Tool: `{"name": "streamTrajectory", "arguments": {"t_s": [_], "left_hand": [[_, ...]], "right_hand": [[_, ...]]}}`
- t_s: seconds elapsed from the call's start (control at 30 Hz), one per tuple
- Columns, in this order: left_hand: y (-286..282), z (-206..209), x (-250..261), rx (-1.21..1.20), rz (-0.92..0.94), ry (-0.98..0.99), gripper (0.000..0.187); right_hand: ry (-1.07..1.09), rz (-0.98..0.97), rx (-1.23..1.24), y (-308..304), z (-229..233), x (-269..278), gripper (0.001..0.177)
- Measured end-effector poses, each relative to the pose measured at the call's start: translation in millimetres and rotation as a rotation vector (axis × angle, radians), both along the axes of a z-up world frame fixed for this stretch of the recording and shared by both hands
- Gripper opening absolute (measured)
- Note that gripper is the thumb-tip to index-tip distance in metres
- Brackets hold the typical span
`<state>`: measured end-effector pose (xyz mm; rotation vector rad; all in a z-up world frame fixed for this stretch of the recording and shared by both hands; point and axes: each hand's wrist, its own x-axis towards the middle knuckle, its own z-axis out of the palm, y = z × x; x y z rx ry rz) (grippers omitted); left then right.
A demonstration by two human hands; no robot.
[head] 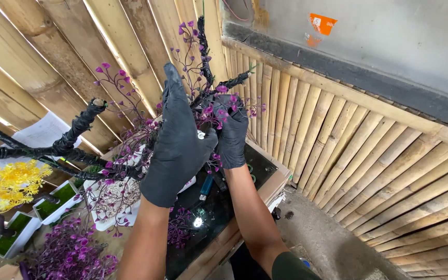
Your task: The person arranges purple artificial flowers onto a black wire tree structure. They pick up flower branches from a tray, attach them to the tree's branches, and use scissors to trim excess wire.
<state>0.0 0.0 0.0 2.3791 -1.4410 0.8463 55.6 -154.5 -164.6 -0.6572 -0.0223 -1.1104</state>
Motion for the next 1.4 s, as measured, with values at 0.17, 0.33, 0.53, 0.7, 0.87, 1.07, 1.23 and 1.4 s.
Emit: {"name": "streamTrajectory", "arguments": {"t_s": [0.17,0.33,0.53,0.7,0.87,1.07,1.23,1.4], "left_hand": [[-4,-4,4,-0.039,-0.06,0.076,0.096],[-7,-2,3,0.122,0.083,-0.079,0.102],[-11,-13,10,-0.304,-0.303,0.468,0.112],[-12,-16,11,-0.288,-0.273,0.468,0.112],[-11,-23,12,-0.307,-0.297,0.467,0.115],[-12,-27,15,-0.317,-0.292,0.406,0.122],[-12,-24,13,-0.314,-0.268,0.43,0.12],[-10,-17,9,-0.33,-0.292,0.476,0.12]], "right_hand": [[0.042,-0.042,-0.043,-4,-2,6,0.034],[0.115,-0.116,-0.099,-2,1,4,0.032],[0.179,-0.094,-0.003,2,2,2,0.036],[0.187,-0.127,-0.103,1,-1,1,0.032],[0.232,-0.393,-0.514,-18,-40,19,0.022],[0.158,-0.263,-0.404,-17,-46,26,0.033],[0.181,-0.164,-0.156,-5,-20,18,0.031],[0.21,-0.326,-0.253,-34,-86,58,0.037]]}}
